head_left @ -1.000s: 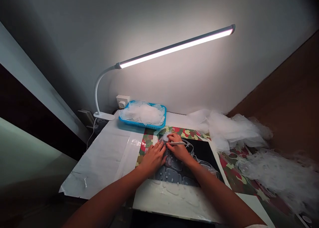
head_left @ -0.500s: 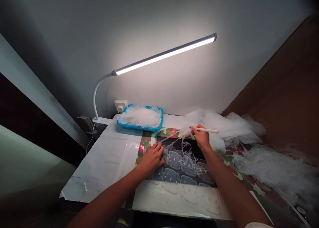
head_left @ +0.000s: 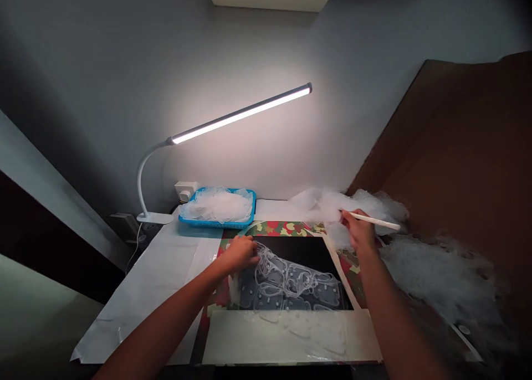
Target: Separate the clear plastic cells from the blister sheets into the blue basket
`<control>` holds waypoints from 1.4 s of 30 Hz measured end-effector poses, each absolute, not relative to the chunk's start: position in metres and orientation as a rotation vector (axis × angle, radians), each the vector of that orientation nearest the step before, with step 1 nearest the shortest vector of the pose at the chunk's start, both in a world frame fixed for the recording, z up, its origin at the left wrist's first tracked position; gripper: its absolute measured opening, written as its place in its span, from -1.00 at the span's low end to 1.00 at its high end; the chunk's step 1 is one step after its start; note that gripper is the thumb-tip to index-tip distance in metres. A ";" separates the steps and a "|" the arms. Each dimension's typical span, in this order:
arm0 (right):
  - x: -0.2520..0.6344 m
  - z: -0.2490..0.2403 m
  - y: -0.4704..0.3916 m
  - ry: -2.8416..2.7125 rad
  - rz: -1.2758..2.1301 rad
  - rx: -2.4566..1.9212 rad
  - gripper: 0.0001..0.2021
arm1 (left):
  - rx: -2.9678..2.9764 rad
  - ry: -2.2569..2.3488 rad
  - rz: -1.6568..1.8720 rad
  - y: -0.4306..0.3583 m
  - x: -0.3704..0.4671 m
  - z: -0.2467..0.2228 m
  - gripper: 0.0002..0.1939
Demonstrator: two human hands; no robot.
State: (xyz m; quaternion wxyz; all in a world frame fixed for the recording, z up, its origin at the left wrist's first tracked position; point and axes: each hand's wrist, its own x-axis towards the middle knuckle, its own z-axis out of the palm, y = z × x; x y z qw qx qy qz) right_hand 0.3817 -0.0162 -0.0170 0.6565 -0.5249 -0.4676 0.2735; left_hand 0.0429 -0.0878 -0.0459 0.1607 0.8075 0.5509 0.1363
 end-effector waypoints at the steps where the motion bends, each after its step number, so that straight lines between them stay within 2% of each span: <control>1: 0.375 -0.015 -0.024 -1.059 0.721 -1.141 -0.51 | 2.244 1.563 0.443 -0.081 0.044 -0.040 -0.76; 5: 0.337 -0.007 -0.061 -1.045 1.280 -0.865 -0.59 | 1.985 1.405 0.688 -0.068 0.063 -0.016 -0.36; 9: 0.317 -0.001 -0.092 -1.006 1.545 -0.717 -0.69 | 1.310 0.876 0.857 -0.087 0.085 -0.004 -0.26; 12: 0.314 -0.001 -0.103 -0.998 1.621 -0.698 -0.71 | 1.052 0.731 0.828 -0.106 0.093 -0.005 -0.34; 17: 0.312 -0.008 -0.109 -1.027 1.631 -0.770 -0.68 | 0.959 0.772 0.893 -0.121 0.096 -0.013 -0.48; 23: 0.310 -0.010 -0.115 -1.126 1.523 -0.946 -0.61 | 0.904 0.864 0.873 -0.125 0.098 -0.020 -0.48; 31: 0.314 -0.014 -0.122 -1.215 1.468 -0.943 -0.67 | 1.210 0.913 0.954 -0.117 0.096 -0.017 -0.62; 35: 0.339 -0.033 -0.128 -1.310 1.384 -1.075 -0.69 | 1.559 1.404 1.071 -0.068 0.056 0.023 -0.68; 38: 0.358 -0.052 -0.139 -1.343 1.430 -1.163 -0.69 | 1.599 1.680 1.088 -0.018 0.009 0.058 -0.74; 42: 0.367 -0.073 -0.156 -1.341 1.585 -1.210 -0.65 | 1.605 2.043 0.807 0.031 -0.037 0.076 -0.80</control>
